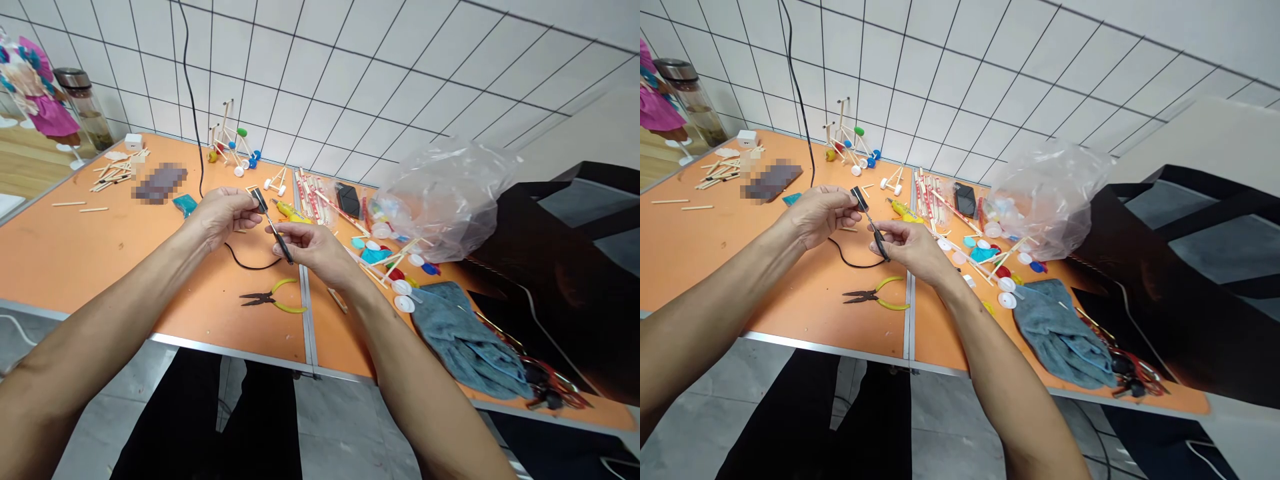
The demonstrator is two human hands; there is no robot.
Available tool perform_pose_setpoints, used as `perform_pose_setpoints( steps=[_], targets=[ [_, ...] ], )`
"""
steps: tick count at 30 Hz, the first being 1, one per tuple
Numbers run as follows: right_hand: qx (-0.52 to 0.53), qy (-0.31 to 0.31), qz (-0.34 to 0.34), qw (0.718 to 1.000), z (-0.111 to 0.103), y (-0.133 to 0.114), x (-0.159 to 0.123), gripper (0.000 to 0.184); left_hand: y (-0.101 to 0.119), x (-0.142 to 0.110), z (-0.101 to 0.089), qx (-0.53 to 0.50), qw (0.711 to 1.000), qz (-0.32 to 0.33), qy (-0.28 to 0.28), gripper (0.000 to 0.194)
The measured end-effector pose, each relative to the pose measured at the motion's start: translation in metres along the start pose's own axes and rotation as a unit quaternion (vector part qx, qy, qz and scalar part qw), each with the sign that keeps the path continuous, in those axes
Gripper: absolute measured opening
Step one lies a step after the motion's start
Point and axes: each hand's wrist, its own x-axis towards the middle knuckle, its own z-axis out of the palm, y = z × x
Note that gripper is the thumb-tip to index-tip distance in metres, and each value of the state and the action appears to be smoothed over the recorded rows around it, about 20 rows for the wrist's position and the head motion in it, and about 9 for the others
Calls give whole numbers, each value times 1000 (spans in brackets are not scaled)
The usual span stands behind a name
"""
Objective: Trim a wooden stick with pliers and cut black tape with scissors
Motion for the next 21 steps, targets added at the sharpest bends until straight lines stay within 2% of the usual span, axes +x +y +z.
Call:
perform_pose_setpoints(
  steps=[21],
  targets=[
    [1, 3, 5, 1000, 1, -1, 0, 57, -1, 1, -2, 2, 1000, 2, -6, 22]
  ],
)
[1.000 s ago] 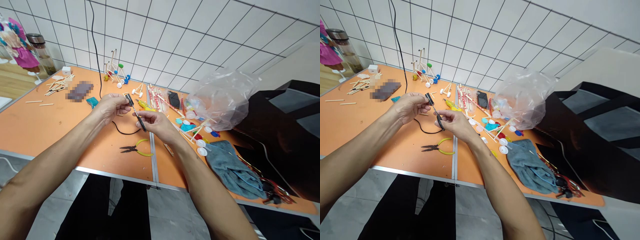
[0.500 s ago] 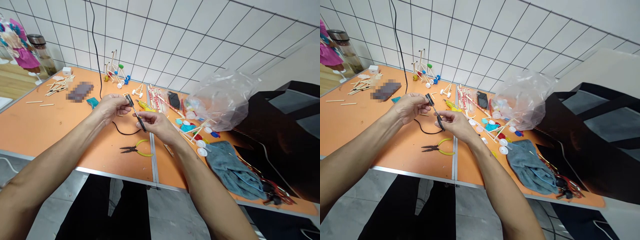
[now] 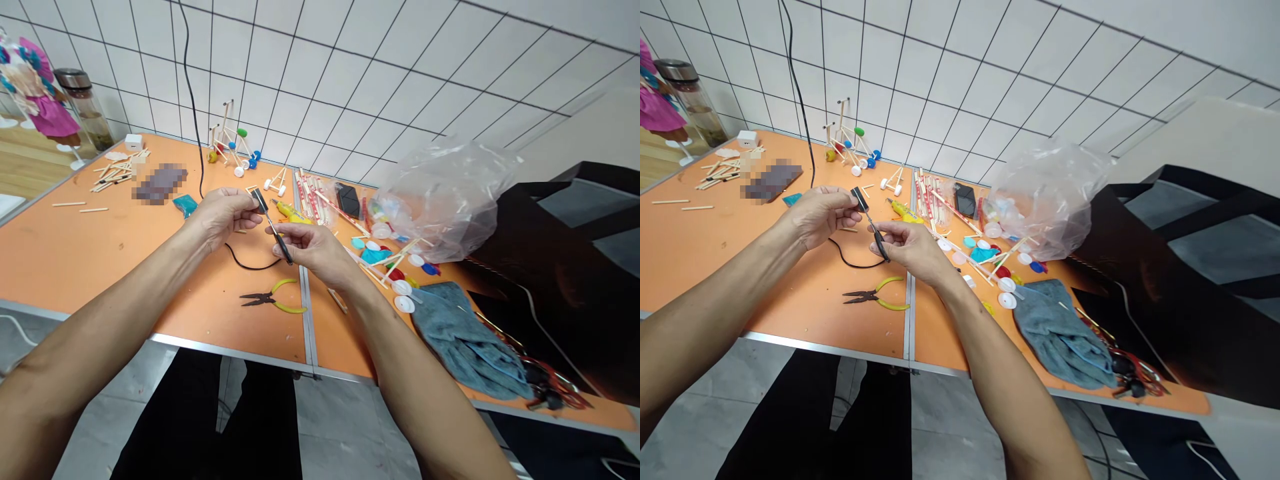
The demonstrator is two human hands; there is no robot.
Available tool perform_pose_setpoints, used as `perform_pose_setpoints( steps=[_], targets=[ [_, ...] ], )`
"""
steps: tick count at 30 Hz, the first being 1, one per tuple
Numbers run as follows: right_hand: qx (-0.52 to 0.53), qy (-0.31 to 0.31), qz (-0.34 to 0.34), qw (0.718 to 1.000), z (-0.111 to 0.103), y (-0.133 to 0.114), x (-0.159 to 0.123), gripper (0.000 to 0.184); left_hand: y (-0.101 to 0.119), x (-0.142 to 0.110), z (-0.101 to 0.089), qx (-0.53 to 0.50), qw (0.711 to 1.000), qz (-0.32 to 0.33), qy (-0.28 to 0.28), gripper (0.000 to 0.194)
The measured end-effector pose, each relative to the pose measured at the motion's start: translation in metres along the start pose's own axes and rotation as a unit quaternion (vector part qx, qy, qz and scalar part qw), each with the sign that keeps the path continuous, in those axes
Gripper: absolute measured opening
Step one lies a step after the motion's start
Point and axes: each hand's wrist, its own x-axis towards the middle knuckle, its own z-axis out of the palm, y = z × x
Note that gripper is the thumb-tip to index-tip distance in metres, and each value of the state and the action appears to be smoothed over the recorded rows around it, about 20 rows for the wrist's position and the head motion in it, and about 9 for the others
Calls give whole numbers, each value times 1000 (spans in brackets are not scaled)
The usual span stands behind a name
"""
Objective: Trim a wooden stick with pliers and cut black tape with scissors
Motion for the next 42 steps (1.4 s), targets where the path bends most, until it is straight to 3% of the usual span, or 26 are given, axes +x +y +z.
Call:
perform_pose_setpoints(
  steps=[42],
  targets=[
    [-3, 0, -3, 1000, 0, 0, -1, 53, -5, 2, 0, 11, 1000, 18, -12, 24]
  ],
)
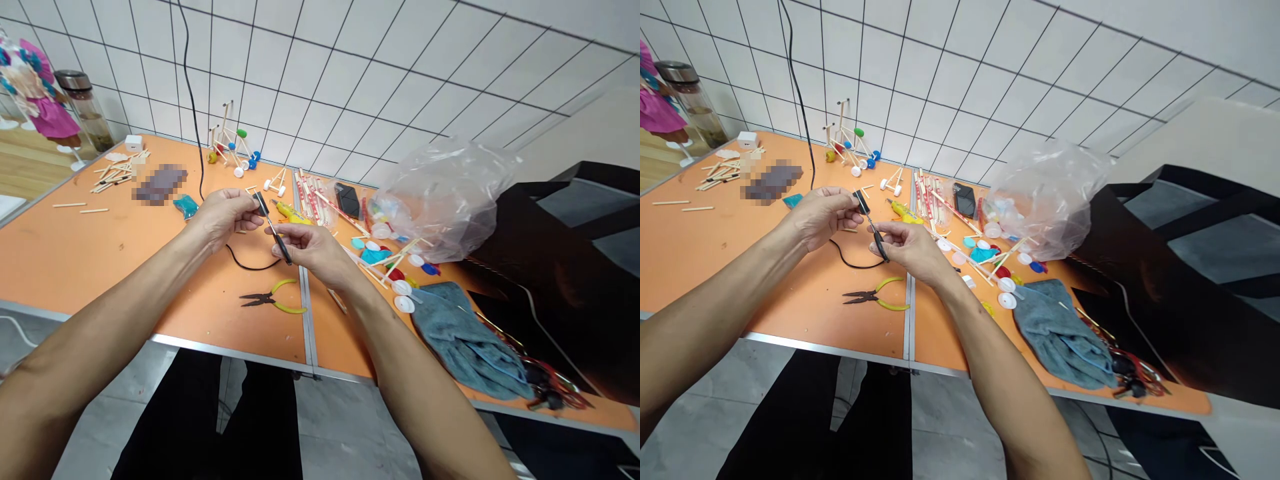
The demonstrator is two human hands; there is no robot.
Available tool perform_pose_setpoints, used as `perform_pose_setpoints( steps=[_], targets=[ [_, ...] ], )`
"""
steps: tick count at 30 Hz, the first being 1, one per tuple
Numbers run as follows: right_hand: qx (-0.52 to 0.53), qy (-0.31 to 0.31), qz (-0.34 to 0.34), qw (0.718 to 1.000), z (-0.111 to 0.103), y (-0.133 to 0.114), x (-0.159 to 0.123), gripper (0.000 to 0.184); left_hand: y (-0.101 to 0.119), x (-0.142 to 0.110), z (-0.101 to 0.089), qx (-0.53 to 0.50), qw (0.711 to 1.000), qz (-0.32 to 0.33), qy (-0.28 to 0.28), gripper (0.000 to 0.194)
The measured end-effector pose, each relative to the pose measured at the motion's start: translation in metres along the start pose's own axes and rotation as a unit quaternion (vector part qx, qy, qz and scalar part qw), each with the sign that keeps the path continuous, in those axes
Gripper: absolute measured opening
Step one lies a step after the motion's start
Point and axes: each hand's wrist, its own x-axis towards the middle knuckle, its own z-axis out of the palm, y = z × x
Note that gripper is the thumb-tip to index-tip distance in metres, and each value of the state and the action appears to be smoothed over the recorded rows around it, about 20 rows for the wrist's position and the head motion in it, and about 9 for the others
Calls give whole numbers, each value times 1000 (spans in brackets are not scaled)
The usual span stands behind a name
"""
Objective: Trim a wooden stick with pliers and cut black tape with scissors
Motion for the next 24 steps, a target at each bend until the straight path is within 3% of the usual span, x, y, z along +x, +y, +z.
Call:
perform_pose_setpoints(
  steps=[24],
  targets=[
    [-8, -2, -1, 1000, 3, -2, -1, 53, -1, 1, 1, -8, 1000, -7, 18, 25]
  ],
)
